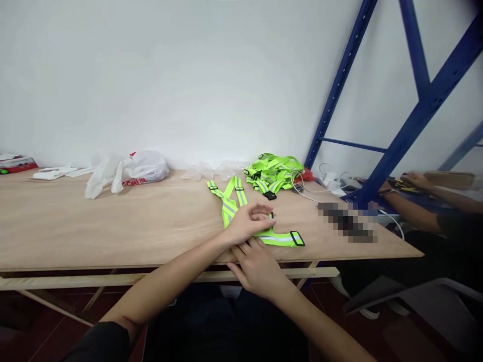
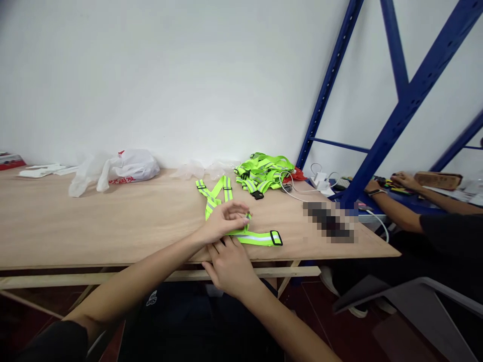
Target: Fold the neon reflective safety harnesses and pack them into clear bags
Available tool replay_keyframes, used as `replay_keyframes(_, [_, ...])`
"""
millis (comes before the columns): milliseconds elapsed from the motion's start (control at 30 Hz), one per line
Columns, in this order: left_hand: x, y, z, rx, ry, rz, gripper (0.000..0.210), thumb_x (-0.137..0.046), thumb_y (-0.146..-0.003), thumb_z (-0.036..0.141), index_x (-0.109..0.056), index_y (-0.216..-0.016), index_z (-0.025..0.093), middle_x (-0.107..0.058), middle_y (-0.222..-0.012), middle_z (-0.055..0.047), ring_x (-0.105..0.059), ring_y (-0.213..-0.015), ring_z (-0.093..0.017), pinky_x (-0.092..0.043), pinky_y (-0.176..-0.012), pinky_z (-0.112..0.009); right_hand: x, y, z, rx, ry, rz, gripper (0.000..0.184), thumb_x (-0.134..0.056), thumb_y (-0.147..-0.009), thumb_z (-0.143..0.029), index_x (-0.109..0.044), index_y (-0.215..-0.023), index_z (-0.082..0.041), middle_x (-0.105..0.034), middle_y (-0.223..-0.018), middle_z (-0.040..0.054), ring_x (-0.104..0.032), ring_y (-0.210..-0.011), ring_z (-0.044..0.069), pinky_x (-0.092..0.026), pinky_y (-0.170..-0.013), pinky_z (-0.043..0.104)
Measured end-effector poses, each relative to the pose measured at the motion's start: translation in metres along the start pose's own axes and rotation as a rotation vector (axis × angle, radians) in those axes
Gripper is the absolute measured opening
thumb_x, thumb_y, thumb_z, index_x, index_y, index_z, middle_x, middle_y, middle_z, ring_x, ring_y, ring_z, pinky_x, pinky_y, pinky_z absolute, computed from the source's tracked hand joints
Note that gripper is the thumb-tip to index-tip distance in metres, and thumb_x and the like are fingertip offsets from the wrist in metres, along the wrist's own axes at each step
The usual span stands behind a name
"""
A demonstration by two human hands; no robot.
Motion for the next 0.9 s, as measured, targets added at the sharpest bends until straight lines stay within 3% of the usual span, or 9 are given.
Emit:
replay_keyframes(67, [-0.011, -0.004, -0.023, 0.138, -0.101, -0.084, 0.045, -0.087, -0.066, 0.028, -0.064, -0.101, 0.012, -0.067, -0.098, -0.008, -0.063, -0.074, -0.011, -0.052, -0.069, -0.024, 0.001, 0.003, 0.001, 0.001, -0.019, -0.026, 0.033, -0.055, -0.095, -0.032, -0.067, -0.118, -0.011, -0.071, -0.115, 0.0157, -0.060, -0.109, 0.031, -0.045, -0.098, 0.045])
replay_keyframes(167, [-0.012, -0.004, -0.036, 0.178, -0.331, -0.174, 0.037, -0.084, -0.068, 0.024, -0.065, -0.097, 0.012, -0.065, -0.086, -0.003, -0.060, -0.074, -0.012, -0.050, -0.068, -0.024, 0.007, 0.007, 0.003, 0.019, -0.069, -0.065, 0.037, -0.057, -0.093, -0.028, -0.064, -0.125, -0.009, -0.070, -0.120, 0.0162, -0.062, -0.112, 0.030, -0.046, -0.100, 0.044])
replay_keyframes(267, [-0.008, -0.004, -0.035, 0.120, -0.501, -0.175, 0.034, -0.082, -0.071, 0.026, -0.066, -0.099, 0.013, -0.063, -0.078, 0.000, -0.059, -0.074, -0.013, -0.048, -0.067, -0.024, 0.014, 0.011, 0.005, 0.037, -0.170, -0.099, 0.039, -0.057, -0.093, -0.028, -0.062, -0.128, -0.011, -0.069, -0.124, 0.0141, -0.063, -0.113, 0.029, -0.047, -0.100, 0.042])
replay_keyframes(500, [-0.012, -0.004, -0.029, 0.028, -0.781, -0.118, 0.035, -0.082, -0.072, 0.026, -0.065, -0.101, 0.015, -0.066, -0.084, 0.000, -0.061, -0.074, -0.015, -0.046, -0.066, -0.024, 0.014, 0.016, 0.009, 0.002, -0.274, -0.124, 0.036, -0.059, -0.091, -0.027, -0.063, -0.125, -0.015, -0.069, -0.125, 0.0128, -0.063, -0.117, 0.029, -0.047, -0.102, 0.042])
replay_keyframes(733, [-0.019, -0.015, -0.032, -0.010, -1.099, -0.268, 0.017, -0.081, -0.074, 0.023, -0.065, -0.077, 0.015, -0.064, -0.076, -0.001, -0.059, -0.073, -0.017, -0.041, -0.064, -0.025, 0.017, 0.016, 0.010, -0.006, -0.310, -0.172, 0.039, -0.060, -0.089, -0.026, -0.062, -0.127, -0.016, -0.068, -0.126, 0.0123, -0.062, -0.118, 0.029, -0.047, -0.102, 0.043])
replay_keyframes(900, [-0.024, -0.017, -0.028, 0.036, -1.337, -0.227, 0.034, -0.078, -0.077, 0.034, -0.067, -0.101, 0.012, -0.069, -0.097, -0.011, -0.065, -0.087, -0.025, -0.046, -0.071, -0.029, 0.019, 0.017, 0.010, 0.008, -0.307, -0.159, 0.040, -0.062, -0.087, -0.026, -0.063, -0.126, -0.015, -0.069, -0.125, 0.0128, -0.062, -0.117, 0.029, -0.046, -0.102, 0.042])
Point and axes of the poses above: each hand's wrist, its own y-axis away from the middle knuckle, its own x-axis out of the back of the hand, z = x × y, the point moved 5 cm from there along -y, towards the middle knuckle
